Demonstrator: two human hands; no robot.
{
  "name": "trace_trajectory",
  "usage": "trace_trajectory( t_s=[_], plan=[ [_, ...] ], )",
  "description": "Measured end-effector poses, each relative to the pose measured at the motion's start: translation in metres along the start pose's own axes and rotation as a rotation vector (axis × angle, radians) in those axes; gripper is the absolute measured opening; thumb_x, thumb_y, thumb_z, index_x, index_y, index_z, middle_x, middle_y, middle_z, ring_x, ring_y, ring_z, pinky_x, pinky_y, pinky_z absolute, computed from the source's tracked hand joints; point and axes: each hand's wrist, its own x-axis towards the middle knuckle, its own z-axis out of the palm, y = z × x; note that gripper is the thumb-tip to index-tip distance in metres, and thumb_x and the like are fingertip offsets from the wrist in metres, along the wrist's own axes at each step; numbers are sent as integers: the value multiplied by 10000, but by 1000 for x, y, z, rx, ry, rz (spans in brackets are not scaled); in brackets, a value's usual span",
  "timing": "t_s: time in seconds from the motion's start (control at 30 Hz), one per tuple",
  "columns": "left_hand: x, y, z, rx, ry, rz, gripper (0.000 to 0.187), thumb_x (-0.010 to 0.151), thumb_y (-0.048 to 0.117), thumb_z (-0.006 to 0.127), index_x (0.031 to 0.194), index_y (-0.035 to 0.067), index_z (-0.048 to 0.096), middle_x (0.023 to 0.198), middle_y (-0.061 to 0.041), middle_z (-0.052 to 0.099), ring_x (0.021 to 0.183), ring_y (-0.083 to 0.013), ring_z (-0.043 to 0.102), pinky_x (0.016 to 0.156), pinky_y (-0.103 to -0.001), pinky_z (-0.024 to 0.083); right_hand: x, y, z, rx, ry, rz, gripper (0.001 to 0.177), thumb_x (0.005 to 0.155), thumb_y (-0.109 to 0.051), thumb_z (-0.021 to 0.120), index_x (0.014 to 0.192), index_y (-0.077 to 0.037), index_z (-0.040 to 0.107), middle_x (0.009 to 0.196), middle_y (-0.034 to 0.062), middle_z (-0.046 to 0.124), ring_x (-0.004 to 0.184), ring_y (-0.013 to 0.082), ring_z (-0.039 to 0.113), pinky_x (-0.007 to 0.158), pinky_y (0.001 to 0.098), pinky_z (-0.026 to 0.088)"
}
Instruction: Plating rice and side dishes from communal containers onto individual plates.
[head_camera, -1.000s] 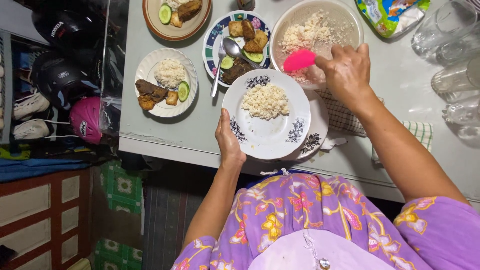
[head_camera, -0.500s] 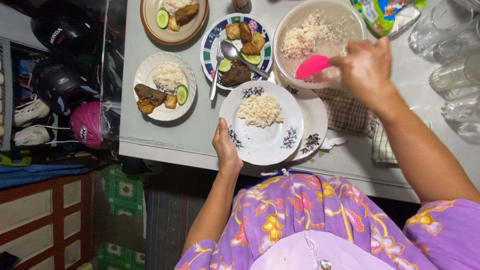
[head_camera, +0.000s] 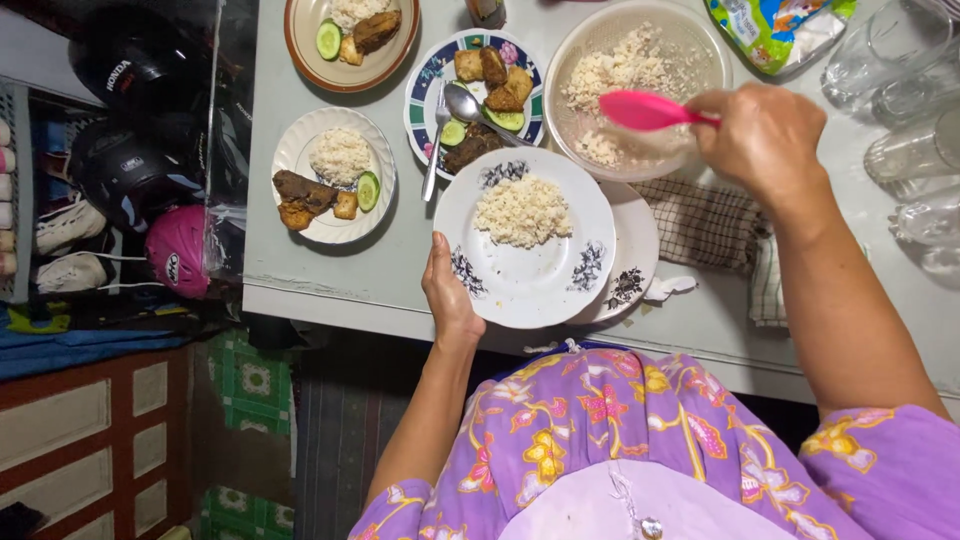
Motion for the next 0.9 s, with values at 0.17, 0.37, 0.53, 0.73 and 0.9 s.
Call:
trace_trajectory(
  t_s=[0.17, 0.37, 0.53, 0.73, 0.9],
  plan=[
    [8, 0, 6, 3, -16, 50, 604, 1043, 416, 498, 1401, -69, 537, 1342, -153, 635, 1188, -224, 631, 1017, -352, 511, -4, -13, 20, -31, 35, -105, 259, 893, -295, 753, 1142, -274, 824, 875, 134, 742, 763, 322, 717, 642, 478, 544],
    [11, 2, 10, 68, 9, 97, 605, 1042, 428, 522, 1373, -76, 571, 1332, -142, 640, 1192, -208, 617, 1026, -339, 494, -5, 2, 24, 43, 82, -17, 246, 945, -258, 694, 1153, -242, 824, 885, 151, 743, 757, 343, 714, 668, 485, 548],
    [18, 2, 11, 70, 27, 122, 599, 1043, 425, 532, 1365, -77, 586, 1297, -139, 648, 1167, -204, 622, 1010, -341, 505, -15, -15, 38, 105, -22, 57, 261, 939, -251, 635, 1117, -245, 827, 847, 165, 748, 751, 357, 717, 708, 490, 563],
    [22, -1, 6, 40, 23, 92, 593, 1033, 423, 517, 1375, -59, 570, 1294, -135, 653, 1146, -209, 640, 980, -345, 525, -23, -17, 59, 532, -168, 253, 284, 942, -330, 662, 1175, -220, 783, 873, 157, 746, 786, 321, 716, 734, 452, 553],
    [19, 4, 8, 0, 49, 58, 612, 1023, 426, 521, 1401, -55, 543, 1312, -146, 651, 1151, -234, 655, 979, -365, 540, -18, 21, 101, 1003, -120, 252, 307, 983, -318, 657, 1206, -142, 773, 976, 162, 739, 854, 411, 676, 725, 479, 494]
  ],
)
